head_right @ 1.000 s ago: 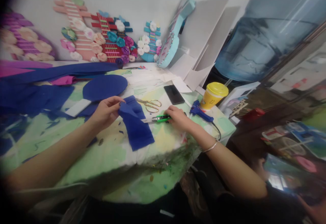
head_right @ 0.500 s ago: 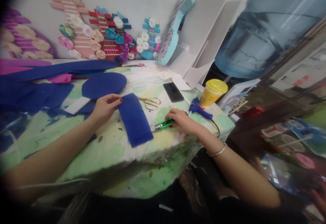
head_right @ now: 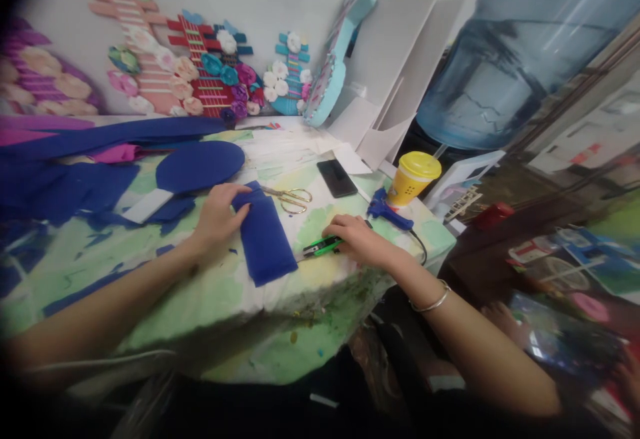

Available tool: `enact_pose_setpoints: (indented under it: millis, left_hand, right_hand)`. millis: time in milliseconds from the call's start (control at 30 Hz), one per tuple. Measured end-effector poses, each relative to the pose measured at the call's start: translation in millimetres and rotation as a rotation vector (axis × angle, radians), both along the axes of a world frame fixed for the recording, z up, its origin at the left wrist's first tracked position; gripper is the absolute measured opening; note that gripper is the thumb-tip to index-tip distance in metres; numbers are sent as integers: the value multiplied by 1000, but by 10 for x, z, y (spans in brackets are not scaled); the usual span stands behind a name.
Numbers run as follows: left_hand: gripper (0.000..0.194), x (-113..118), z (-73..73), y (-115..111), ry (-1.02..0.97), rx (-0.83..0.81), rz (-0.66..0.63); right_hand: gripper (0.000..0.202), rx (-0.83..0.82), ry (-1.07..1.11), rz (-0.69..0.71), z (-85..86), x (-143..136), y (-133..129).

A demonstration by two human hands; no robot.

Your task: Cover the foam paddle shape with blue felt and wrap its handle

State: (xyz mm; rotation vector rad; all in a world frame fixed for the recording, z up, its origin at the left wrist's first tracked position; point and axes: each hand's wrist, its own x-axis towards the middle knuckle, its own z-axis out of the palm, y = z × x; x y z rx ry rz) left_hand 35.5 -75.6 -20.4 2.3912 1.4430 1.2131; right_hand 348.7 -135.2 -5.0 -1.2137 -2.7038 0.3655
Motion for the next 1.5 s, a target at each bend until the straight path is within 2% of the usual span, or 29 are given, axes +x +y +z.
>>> enact_pose_setpoints:
  millis: [33, 100, 200, 267, 367, 467, 767, 1500]
  left_hand:
    - [27, 63, 30, -54, 32, 26, -67]
    - [33, 205, 68, -161, 95, 16, -285]
    - [48, 379, 46, -260, 278, -105, -580]
    - [56, 431, -1, -274, 407, -206, -657]
    - [66, 433, -59, -256, 510, -289, -704]
    - [69, 416, -83, -242, 564, -277, -729]
    - [53, 441, -181, -225, 663, -182, -700]
    - [53, 467, -193, -242, 703, -160, -669]
  right_hand:
    - [45, -3, 5, 11, 13, 8, -7]
    - [46, -3, 9, 30, 36, 21, -20]
    - [45, -1, 10, 39, 50, 39, -40]
    - [45, -8, 21, 36, 42, 50, -57]
    - [45, -8, 39, 33, 17, 65, -81]
    - [46, 4, 38, 35, -7, 74, -82]
    - [47, 16, 38, 38, -40, 86, -95]
    - [44, -7, 51, 33, -22, 61, -213]
